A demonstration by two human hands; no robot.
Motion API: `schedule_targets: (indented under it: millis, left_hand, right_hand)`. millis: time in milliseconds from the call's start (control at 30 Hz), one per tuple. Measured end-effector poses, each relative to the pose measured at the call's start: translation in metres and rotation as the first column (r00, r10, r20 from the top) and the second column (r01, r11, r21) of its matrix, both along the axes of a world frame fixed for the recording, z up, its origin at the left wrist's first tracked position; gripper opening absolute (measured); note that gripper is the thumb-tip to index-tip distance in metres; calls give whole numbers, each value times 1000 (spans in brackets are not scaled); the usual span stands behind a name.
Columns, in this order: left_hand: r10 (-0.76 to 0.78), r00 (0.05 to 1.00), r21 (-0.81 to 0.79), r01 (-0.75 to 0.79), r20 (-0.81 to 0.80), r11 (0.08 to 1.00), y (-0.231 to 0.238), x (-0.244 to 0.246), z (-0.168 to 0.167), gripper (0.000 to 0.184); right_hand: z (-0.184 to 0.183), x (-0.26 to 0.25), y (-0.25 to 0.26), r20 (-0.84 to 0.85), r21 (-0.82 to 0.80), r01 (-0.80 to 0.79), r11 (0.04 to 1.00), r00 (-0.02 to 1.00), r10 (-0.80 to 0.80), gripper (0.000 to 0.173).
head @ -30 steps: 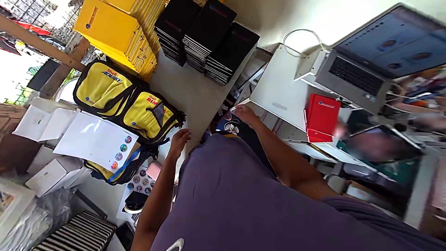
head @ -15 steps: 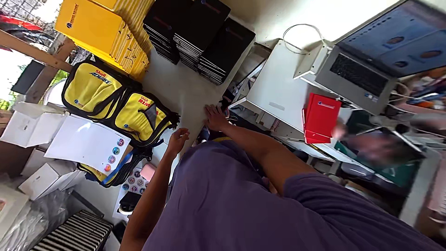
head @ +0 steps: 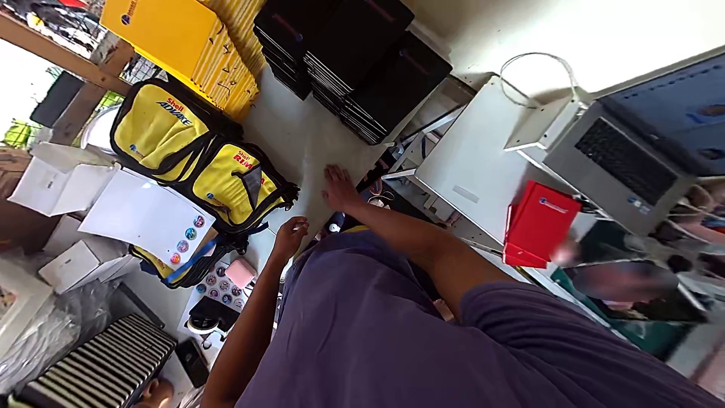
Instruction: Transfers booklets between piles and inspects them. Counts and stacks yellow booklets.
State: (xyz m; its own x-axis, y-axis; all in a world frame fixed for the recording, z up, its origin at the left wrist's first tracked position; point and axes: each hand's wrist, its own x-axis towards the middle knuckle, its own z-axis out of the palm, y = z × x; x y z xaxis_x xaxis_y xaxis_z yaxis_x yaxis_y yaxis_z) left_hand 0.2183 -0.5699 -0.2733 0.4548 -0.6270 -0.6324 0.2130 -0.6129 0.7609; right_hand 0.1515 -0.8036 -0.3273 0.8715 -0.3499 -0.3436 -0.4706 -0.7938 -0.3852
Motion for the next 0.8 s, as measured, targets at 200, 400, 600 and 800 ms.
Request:
schedule_targets:
  millis: [200, 400, 600, 800]
  left_hand:
    - [40, 999, 6, -40, 3, 999, -10, 2, 1, 35]
    - [60, 998, 2, -60, 15, 998, -20, 2, 2, 36]
    - [135, 990, -22, -134, 32, 991, -18, -2, -3, 35]
    - [164, 986, -26, -163, 38, 986, -16, -6, -1, 34]
  right_hand:
    - [-23, 18, -3, 78, 20, -249, 968, 966, 247, 75]
    - [-35, 27, -55, 44, 6, -229, 973, 973, 228, 73]
    - [4, 68, -33, -21, -20, -81, 996, 996, 81, 68]
    - [-10, 115, -21, 64, 23, -345, 938, 937, 343, 61]
